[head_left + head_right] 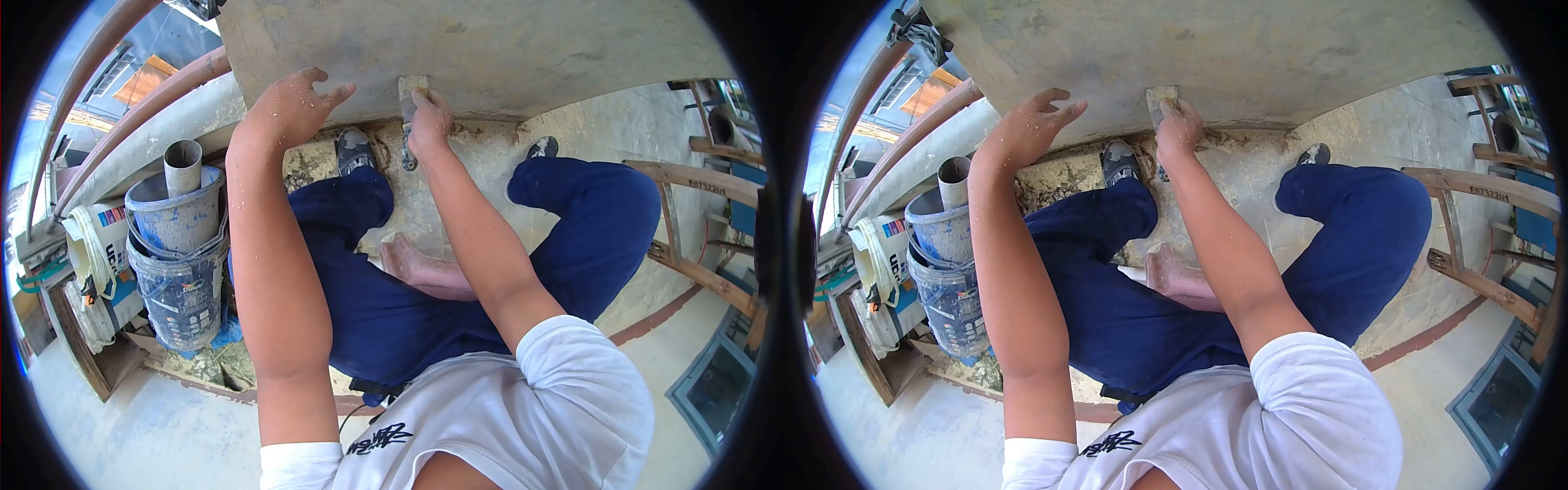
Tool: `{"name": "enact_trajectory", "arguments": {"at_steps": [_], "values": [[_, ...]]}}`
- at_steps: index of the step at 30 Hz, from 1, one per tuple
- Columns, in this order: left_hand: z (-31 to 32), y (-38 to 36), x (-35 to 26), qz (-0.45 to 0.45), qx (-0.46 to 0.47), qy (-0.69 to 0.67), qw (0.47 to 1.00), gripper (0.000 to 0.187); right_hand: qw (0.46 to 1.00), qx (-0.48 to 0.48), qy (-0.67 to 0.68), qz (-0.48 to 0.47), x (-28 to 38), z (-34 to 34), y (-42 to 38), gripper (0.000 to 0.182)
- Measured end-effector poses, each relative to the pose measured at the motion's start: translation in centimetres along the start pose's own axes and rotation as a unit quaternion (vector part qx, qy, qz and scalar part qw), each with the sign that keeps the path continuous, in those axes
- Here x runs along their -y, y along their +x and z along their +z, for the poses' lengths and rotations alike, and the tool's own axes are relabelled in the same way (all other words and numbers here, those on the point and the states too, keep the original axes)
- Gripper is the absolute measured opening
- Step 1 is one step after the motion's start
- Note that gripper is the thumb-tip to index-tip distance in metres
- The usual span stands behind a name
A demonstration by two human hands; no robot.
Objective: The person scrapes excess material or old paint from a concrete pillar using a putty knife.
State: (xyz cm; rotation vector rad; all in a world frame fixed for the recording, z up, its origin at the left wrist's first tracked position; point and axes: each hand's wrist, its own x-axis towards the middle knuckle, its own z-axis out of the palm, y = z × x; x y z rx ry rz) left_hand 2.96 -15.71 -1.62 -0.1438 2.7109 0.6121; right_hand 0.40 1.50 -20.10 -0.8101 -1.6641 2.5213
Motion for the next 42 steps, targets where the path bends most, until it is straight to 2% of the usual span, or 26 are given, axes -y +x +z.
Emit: {"name": "enact_trajectory", "arguments": {"at_steps": [3, 6, 9, 12, 17, 22, 25, 28, 30, 33, 34, 35, 36, 38, 40, 42], "values": [[0.1, -0.2, -0.1, -0.007, -0.009, 0.000, 1.000, 0.063, 0.998, 0.026, 0.048, 0.025, 2.4, 1.0, -1.2, 0.014], [0.1, -0.2, 0.4, 0.002, -0.003, 0.001, 1.000, 0.062, 0.995, 0.067, 0.071, -0.004, 3.8, 1.5, -1.9, 0.015], [0.4, 0.1, 1.4, 0.019, 0.010, 0.018, 1.000, 0.062, 0.993, 0.093, 0.026, -0.067, 4.7, 1.0, -2.1, 0.016], [-0.6, -0.8, 0.1, 0.010, -0.001, -0.011, 1.000, 0.062, 0.995, 0.088, -0.037, -0.005, 2.2, -1.1, -2.1, 0.019], [0.0, -0.4, 0.3, 0.006, -0.001, -0.011, 1.000, 0.062, 0.994, 0.068, -0.085, 0.010, 0.2, 0.0, -2.2, 0.022], [-0.4, -1.0, 0.1, -0.009, -0.002, -0.028, 1.000, 0.062, 0.995, -0.004, -0.091, -0.031, 0.3, 2.1, -2.2, 0.022], [-0.1, 0.0, 1.3, 0.011, 0.004, -0.017, 1.000, 0.062, 0.995, -0.009, -0.068, -0.065, -0.1, 2.4, -1.8, 0.021], [0.2, 0.2, 1.3, 0.021, 0.008, -0.003, 1.000, 0.062, 0.998, -0.009, -0.024, -0.049, -0.3, 2.4, -1.7, 0.019], [0.6, 0.4, 1.3, -0.006, 0.018, 0.049, 0.999, 0.033, 0.999, -0.002, -0.006, -0.048, 0.0, 2.5, -1.6, 0.018], [0.3, 0.4, 1.2, -0.002, 0.027, 0.065, 0.998, 0.032, 0.999, 0.014, 0.026, -0.044, 1.9, 2.8, -2.3, 0.017], [0.2, 0.4, 1.3, -0.002, 0.029, 0.063, 0.998, 0.032, 0.998, 0.025, 0.041, -0.036, 2.7, 2.9, -2.6, 0.017], [0.1, 0.5, 1.4, 0.018, 0.015, 0.035, 0.999, 0.042, 0.998, 0.026, 0.039, -0.035, 3.5, 3.1, -2.4, 0.017], [0.1, 0.3, 1.6, 0.036, 0.002, 0.005, 0.999, 0.061, 0.995, 0.043, 0.064, -0.062, 4.2, 3.3, -2.3, 0.017], [0.3, 0.0, 1.5, 0.026, 0.010, 0.003, 1.000, 0.061, 0.991, 0.056, 0.088, -0.088, 3.7, 2.5, -2.2, 0.017], [-0.1, 0.2, 1.1, 0.025, -0.001, 0.000, 1.000, 0.061, 0.998, 0.035, 0.037, -0.041, 1.9, 1.3, -1.6, 0.017], [0.0, 0.5, 1.4, 0.017, 0.001, 0.007, 1.000, 0.061, 0.999, 0.029, 0.001, -0.036, 0.2, 0.7, -1.0, 0.016]]}}
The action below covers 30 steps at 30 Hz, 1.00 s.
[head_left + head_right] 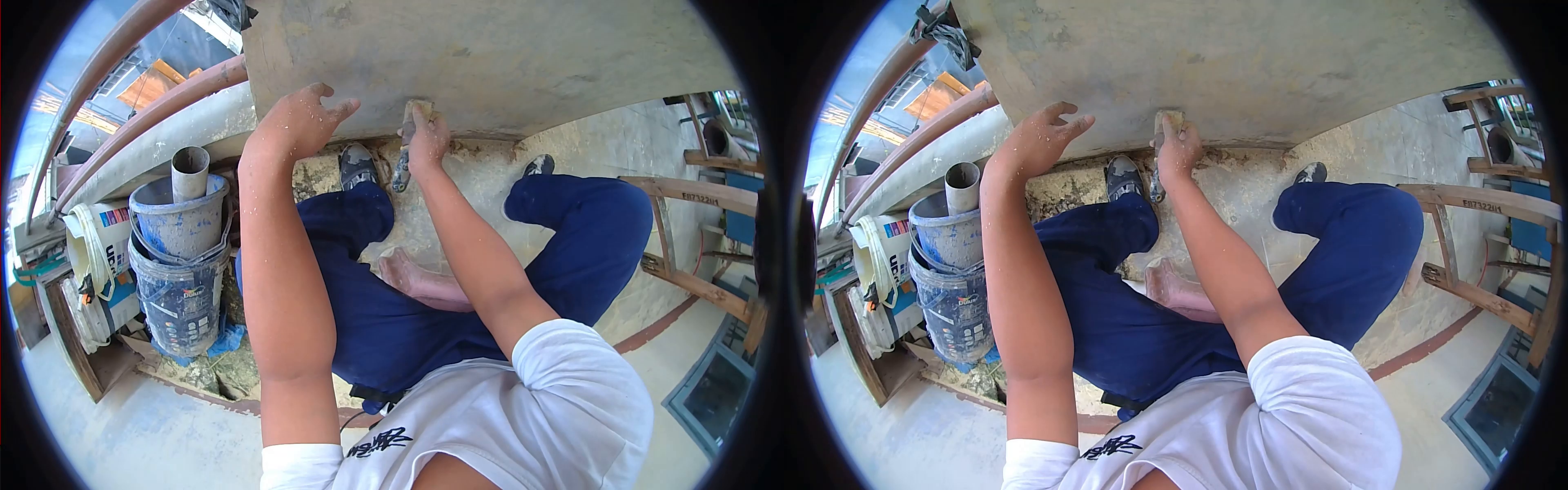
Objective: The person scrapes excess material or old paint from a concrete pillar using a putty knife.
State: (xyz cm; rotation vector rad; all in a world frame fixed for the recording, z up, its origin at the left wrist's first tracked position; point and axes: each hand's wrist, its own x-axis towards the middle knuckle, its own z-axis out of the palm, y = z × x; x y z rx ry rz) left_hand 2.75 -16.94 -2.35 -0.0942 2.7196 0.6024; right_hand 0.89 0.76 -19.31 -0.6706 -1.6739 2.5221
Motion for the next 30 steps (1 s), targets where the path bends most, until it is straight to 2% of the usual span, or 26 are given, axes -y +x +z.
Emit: {"name": "enact_trajectory", "arguments": {"at_steps": [2, 5, 8, 10, 11, 12, 14, 16, 17, 19, 23, 26, 28, 30], "values": [[-0.3, 0.1, -0.3, 0.005, -0.003, -0.005, 1.000, 0.062, 0.999, -0.011, -0.036, 0.016, -0.4, 0.3, 0.2, 0.015], [-0.7, -1.3, -2.2, -0.004, 0.005, -0.014, 1.000, 0.062, 0.999, -0.009, -0.042, -0.022, -0.1, 0.7, 0.4, 0.014], [-0.4, -1.0, -1.7, -0.015, 0.001, -0.017, 1.000, 0.062, 1.000, -0.022, -0.004, -0.017, 1.1, 1.0, -0.5, 0.014], [-0.3, -0.6, -1.8, -0.007, -0.009, -0.021, 1.000, 0.061, 0.998, 0.008, 0.052, -0.020, 2.9, 1.8, -0.4, 0.014], [-0.6, -1.2, -2.5, -0.030, -0.004, -0.024, 0.999, 0.061, 0.999, 0.007, 0.049, -0.018, 3.8, 2.0, -0.6, 0.014], [-0.8, -1.5, -2.8, -0.055, -0.002, -0.025, 0.998, 0.061, 0.997, 0.017, 0.062, -0.040, 4.8, 2.2, -0.7, 0.014], [0.1, -1.0, -1.4, -0.036, 0.009, -0.018, 0.999, 0.061, 0.995, 0.024, 0.076, -0.062, 4.8, 1.7, -0.9, 0.015], [-0.3, -0.5, -1.5, -0.008, 0.004, -0.010, 1.000, 0.061, 0.998, 0.003, 0.042, -0.040, 4.0, 0.6, 0.1, 0.016], [-0.8, -1.0, -2.4, -0.029, 0.001, -0.017, 0.999, 0.061, 0.998, 0.006, 0.044, -0.047, 3.3, 0.0, 0.5, 0.016], [-1.4, -1.2, -3.4, -0.047, -0.002, -0.021, 0.999, 0.061, 0.999, 0.008, -0.041, -0.013, 2.5, -0.7, 0.6, 0.016], [-0.8, -0.8, -3.3, -0.043, -0.001, -0.020, 0.999, 0.061, 0.999, -0.011, -0.026, -0.020, 3.2, 0.2, 0.5, 0.017], [0.2, -1.2, -2.9, -0.042, 0.017, -0.014, 0.999, 0.060, 0.998, 0.014, 0.024, -0.056, 2.7, 0.0, 0.1, 0.016], [-0.4, -0.9, -3.3, -0.031, 0.005, -0.013, 0.999, 0.060, 0.994, 0.005, -0.092, -0.057, 2.0, 0.0, 0.9, 0.015], [-0.3, -1.1, -3.2, -0.031, 0.007, 0.007, 0.999, 0.061, 0.996, 0.003, -0.063, -0.066, 2.0, 0.4, 1.4, 0.015]]}}
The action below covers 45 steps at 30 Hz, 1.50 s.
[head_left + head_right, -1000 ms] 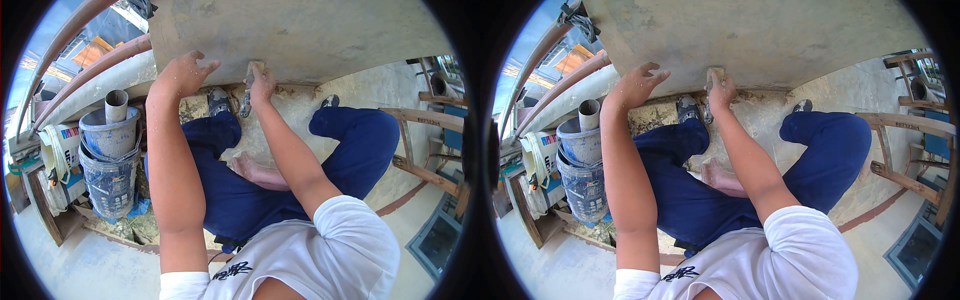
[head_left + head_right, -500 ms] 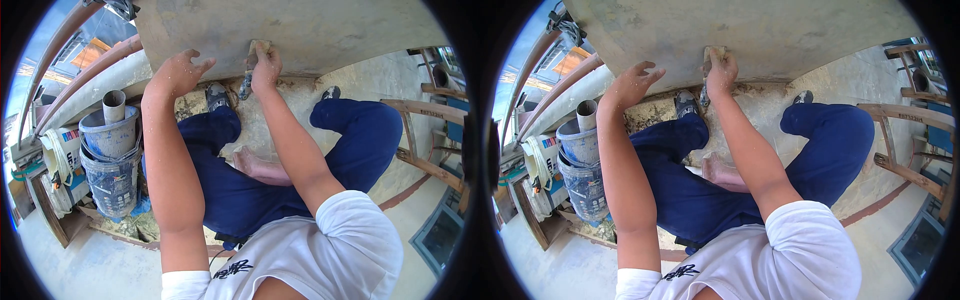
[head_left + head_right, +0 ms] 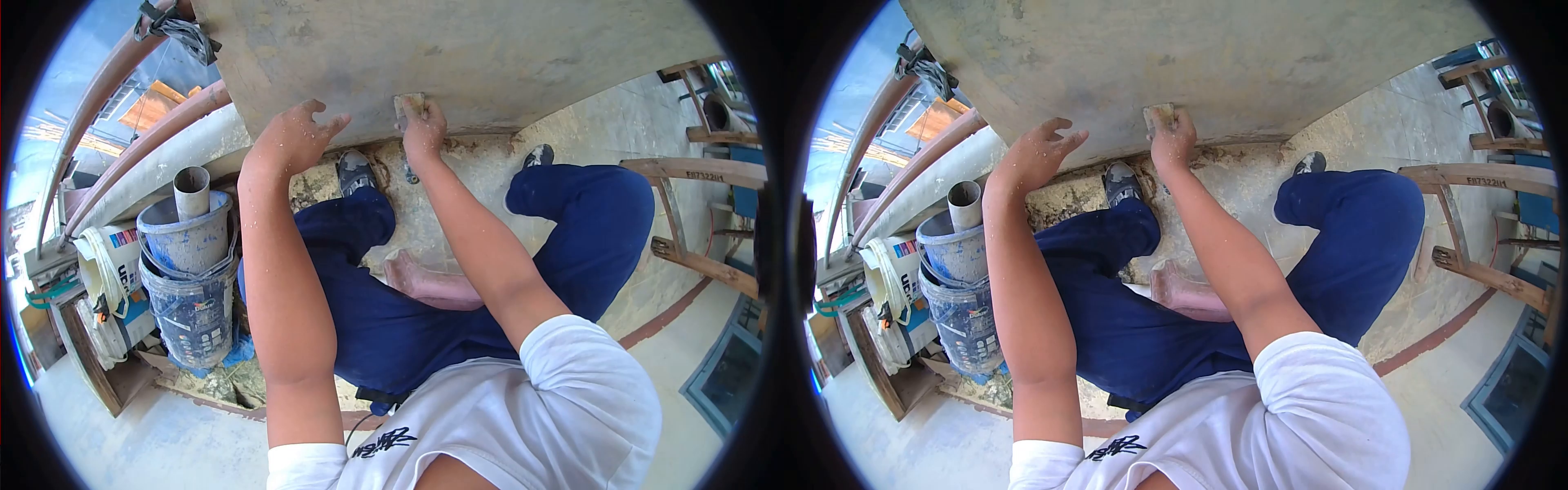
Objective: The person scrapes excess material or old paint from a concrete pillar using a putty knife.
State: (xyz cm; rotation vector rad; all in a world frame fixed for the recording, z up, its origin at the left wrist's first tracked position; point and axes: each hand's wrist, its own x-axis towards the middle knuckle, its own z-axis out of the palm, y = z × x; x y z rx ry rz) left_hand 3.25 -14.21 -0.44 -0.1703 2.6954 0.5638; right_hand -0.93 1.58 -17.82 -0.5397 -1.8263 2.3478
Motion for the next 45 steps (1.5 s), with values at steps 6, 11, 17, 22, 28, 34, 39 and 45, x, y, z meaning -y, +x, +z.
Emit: {"name": "enact_trajectory", "arguments": {"at_steps": [6, 11, 17, 22, 28, 34, 39, 45], "values": [[0.9, 0.8, 1.1, 0.000, 0.024, -0.005, 1.000, 0.057, 0.998, 0.017, 0.064, 0.011, 2.2, 0.3, -1.7, 0.017], [-0.5, -0.1, -0.3, -0.005, 0.006, 0.005, 1.000, 0.057, 0.996, -0.030, 0.036, 0.069, 3.8, 0.4, -0.9, 0.017], [-0.7, -0.8, -0.4, -0.005, 0.021, -0.004, 1.000, 0.058, 0.998, 0.028, 0.050, 0.011, 4.7, 0.6, -1.4, 0.018], [0.5, 0.4, 1.6, 0.025, 0.018, -0.016, 0.999, 0.061, 0.992, 0.033, 0.114, 0.031, 7.6, 1.6, -2.3, 0.016], [0.0, -1.2, 0.8, -0.024, 0.004, -0.039, 0.999, 0.064, 0.991, -0.008, 0.100, 0.089, 3.1, 0.2, -1.1, 0.016], [0.0, -1.4, 0.2, -0.037, 0.007, -0.073, 0.997, 0.063, 0.982, 0.007, 0.189, 0.004, 8.5, 1.5, -2.2, 0.016], [-0.4, -1.1, 0.4, -0.014, -0.004, -0.039, 0.999, 0.063, 0.987, -0.026, 0.132, 0.091, 7.3, 0.4, -1.1, 0.018], [-0.4, -1.8, -0.4, -0.015, 0.003, -0.039, 0.999, 0.064, 0.991, -0.018, 0.125, 0.047, 9.8, 0.3, -1.8, 0.019]]}}
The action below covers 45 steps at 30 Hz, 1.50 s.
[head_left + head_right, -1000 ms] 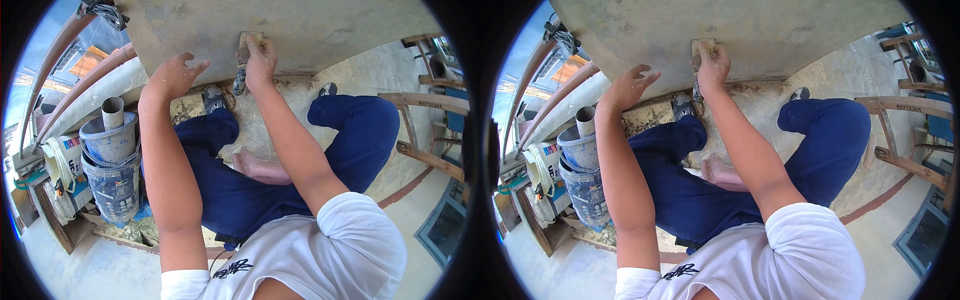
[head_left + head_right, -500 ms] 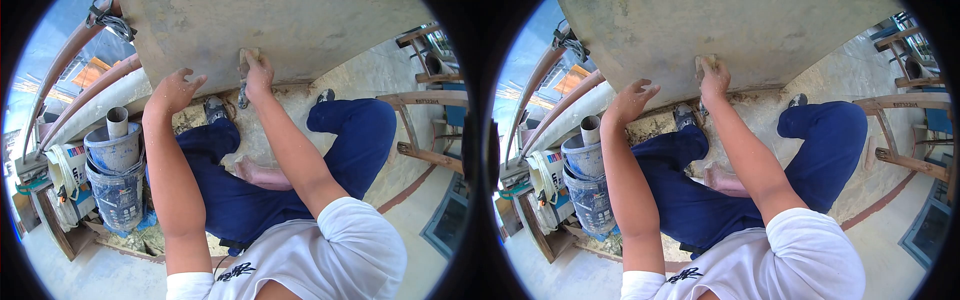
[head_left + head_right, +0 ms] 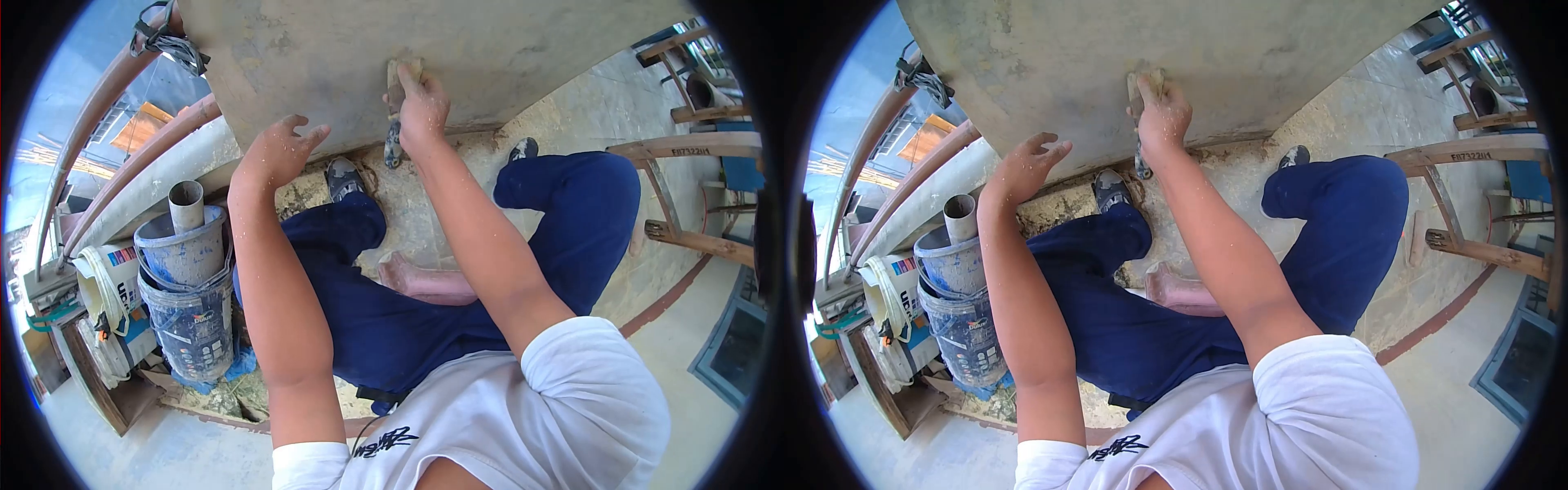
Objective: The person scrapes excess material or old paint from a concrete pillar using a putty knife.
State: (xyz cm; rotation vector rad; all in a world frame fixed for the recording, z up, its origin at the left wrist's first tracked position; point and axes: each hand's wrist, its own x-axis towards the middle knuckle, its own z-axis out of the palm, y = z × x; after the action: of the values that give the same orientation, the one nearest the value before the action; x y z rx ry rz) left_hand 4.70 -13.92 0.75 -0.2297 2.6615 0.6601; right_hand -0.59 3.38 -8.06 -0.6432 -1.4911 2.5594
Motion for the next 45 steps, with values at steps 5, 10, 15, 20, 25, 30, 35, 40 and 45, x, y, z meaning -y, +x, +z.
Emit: {"name": "enact_trajectory", "arguments": {"at_steps": [5, 10, 15, 20, 25, 30, 35, 40, 45], "values": [[0.3, 0.1, -0.2, -0.002, 0.003, -0.005, 1.000, 0.063, 1.000, -0.001, -0.010, 0.000, 0.7, 0.9, -0.5, 0.019], [0.5, -0.3, -0.6, 0.023, 0.009, 0.005, 1.000, 0.063, 0.999, 0.004, -0.043, -0.033, 0.1, 0.8, -0.5, 0.019], [0.2, 0.3, -0.6, 0.005, -0.012, 0.005, 1.000, 0.063, 0.998, -0.032, -0.049, -0.035, 0.2, -2.4, 1.7, 0.021], [0.7, 0.3, -0.6, 0.007, 0.010, 0.003, 1.000, 0.062, 0.996, 0.029, -0.016, -0.081, 4.2, -2.3, 1.3, 0.021], [0.1, 0.8, -1.2, 0.013, 0.001, 0.024, 1.000, 0.062, 0.994, -0.049, -0.097, -0.034, 1.2, -4.0, 2.8, 0.020], [0.4, 0.7, -2.3, -0.002, 0.031, 0.023, 0.999, 0.058, 0.994, 0.013, -0.042, -0.097, 3.2, -2.2, 1.5, 0.022], [-0.4, -0.1, -3.5, 0.035, 0.044, 0.097, 0.994, 0.052, 0.989, -0.047, -0.117, -0.074, 1.5, -5.7, 4.1, 0.023], [0.8, 1.2, -2.5, -0.010, 0.034, 0.034, 0.999, 0.056, 0.987, 0.020, 0.009, -0.158, 8.4, -3.1, 2.7, 0.021], [1.0, 1.4, -3.1, 0.018, 0.024, 0.039, 0.999, 0.061, 0.990, -0.053, -0.106, -0.083, 3.5, -7.7, 4.7, 0.020]]}}
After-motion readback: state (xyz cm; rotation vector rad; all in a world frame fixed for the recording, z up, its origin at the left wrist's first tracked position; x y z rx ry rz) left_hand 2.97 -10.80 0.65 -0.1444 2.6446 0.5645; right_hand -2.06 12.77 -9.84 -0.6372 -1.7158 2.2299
